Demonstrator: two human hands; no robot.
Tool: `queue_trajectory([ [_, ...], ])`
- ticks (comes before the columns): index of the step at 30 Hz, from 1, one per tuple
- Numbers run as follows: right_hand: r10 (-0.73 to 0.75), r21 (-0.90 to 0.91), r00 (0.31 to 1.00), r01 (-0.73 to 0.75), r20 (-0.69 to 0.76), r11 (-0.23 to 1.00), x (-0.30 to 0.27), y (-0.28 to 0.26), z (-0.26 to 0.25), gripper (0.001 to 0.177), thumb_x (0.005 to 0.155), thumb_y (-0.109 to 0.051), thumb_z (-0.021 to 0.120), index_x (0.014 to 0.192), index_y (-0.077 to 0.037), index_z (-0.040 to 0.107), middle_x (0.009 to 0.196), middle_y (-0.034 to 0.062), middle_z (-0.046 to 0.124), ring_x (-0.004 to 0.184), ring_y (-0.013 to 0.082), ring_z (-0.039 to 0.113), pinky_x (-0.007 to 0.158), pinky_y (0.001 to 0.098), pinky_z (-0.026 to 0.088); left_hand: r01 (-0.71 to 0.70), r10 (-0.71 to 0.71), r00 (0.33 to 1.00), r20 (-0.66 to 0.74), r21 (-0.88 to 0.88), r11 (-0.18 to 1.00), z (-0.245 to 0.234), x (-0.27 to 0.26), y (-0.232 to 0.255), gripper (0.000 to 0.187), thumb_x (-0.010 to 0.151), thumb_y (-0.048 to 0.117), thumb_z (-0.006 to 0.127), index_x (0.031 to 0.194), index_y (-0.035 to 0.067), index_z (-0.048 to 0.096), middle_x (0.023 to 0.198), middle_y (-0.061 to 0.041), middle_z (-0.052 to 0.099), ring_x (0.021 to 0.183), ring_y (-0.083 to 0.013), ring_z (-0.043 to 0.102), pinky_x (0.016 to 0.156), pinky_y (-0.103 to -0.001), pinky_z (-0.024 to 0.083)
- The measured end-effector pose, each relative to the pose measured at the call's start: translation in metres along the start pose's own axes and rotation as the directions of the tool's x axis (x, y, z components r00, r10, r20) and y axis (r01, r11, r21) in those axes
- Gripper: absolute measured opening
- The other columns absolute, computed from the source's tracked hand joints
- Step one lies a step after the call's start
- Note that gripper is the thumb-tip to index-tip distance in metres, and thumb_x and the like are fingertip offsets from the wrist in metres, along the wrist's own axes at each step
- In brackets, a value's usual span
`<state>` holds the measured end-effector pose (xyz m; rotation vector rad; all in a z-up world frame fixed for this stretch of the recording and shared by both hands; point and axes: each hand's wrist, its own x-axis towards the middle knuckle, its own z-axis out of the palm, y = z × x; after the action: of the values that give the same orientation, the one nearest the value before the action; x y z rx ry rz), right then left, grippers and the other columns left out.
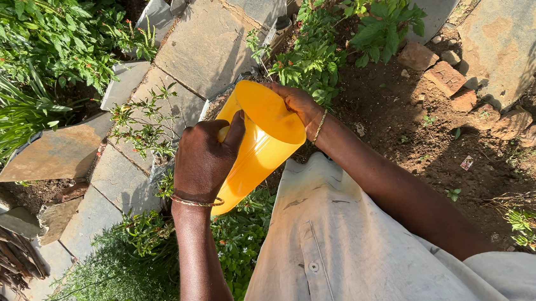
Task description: The person waters several plants in a garden by pouring water from a yellow pitcher, then refills the pitcher from a stone water tank and continues watering.
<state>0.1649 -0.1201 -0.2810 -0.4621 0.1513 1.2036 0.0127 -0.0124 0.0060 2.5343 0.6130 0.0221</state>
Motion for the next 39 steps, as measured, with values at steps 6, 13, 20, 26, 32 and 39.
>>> queue_trajectory([
  [6,-0.007,0.036,1.0,0.007,-0.003,0.999,-0.008,-0.004,0.007,0.039,0.108,-0.025,0.049,0.14,-0.004,0.055,0.129,0.0151,0.068,0.112,0.0298,0.07,0.1,0.0479,0.058,-0.028,0.028,1.0,0.003,-0.001,1.0,0.001,0.003,0.0,0.045,0.097,0.043,0.065,0.093,0.0,0.08,0.066,-0.024,0.069,0.062,-0.0369,0.073,0.063,-0.043,0.059],
  [13,-0.029,0.053,0.995,0.025,0.091,0.998,-0.01,-0.009,0.006,0.035,0.105,-0.023,0.057,0.134,-0.005,0.058,0.125,0.0145,0.07,0.111,0.0299,0.071,0.101,0.048,0.058,-0.032,0.032,0.999,0.014,-0.001,0.999,0.0,0.007,0.002,0.045,0.097,0.042,0.064,0.094,0.001,0.08,0.067,-0.025,0.069,0.062,-0.037,0.073,0.064,-0.043,0.059],
  [20,-0.015,0.092,0.999,0.02,-0.046,0.996,-0.004,-0.016,0.014,0.033,0.101,-0.024,0.063,0.128,-0.005,0.063,0.116,0.0119,0.073,0.101,0.0273,0.074,0.091,0.0466,0.062,-0.066,0.066,0.998,-0.01,-0.007,0.998,0.0,0.013,0.001,0.045,0.097,0.042,0.066,0.093,0.0,0.079,0.067,-0.025,0.069,0.064,-0.0375,0.073,0.065,-0.044,0.06],
  [26,-0.023,0.118,0.999,0.028,-0.043,0.993,-0.004,-0.019,0.013,0.03,0.103,-0.024,0.064,0.127,-0.005,0.063,0.114,0.0114,0.073,0.099,0.025,0.074,0.089,0.0443,0.063,-0.059,0.059,0.998,0.007,-0.004,0.998,0.002,0.017,0.003,0.044,0.097,0.042,0.065,0.093,0.0,0.08,0.065,-0.024,0.068,0.063,-0.0373,0.073,0.065,-0.044,0.059],
  [32,-0.032,0.149,0.998,0.038,-0.046,0.988,-0.001,-0.024,0.004,0.029,0.103,-0.024,0.062,0.125,-0.006,0.063,0.113,0.0091,0.074,0.099,0.0234,0.075,0.09,0.0424,0.063,-0.051,0.051,0.999,0.015,-0.016,0.999,0.003,0.021,0.006,0.044,0.097,0.042,0.065,0.093,0.001,0.08,0.068,-0.024,0.069,0.064,-0.0373,0.073,0.066,-0.044,0.059],
  [39,-0.064,0.069,0.997,0.066,-0.041,0.995,0.002,-0.027,-0.003,0.027,0.104,-0.023,0.063,0.124,-0.004,0.064,0.111,0.0096,0.074,0.095,0.0219,0.074,0.086,0.0395,0.063,-0.046,0.046,0.998,0.035,0.0,0.999,0.005,0.025,0.009,0.044,0.097,0.042,0.064,0.091,0.001,0.08,0.07,-0.025,0.07,0.068,-0.0389,0.073,0.067,-0.046,0.059],
])
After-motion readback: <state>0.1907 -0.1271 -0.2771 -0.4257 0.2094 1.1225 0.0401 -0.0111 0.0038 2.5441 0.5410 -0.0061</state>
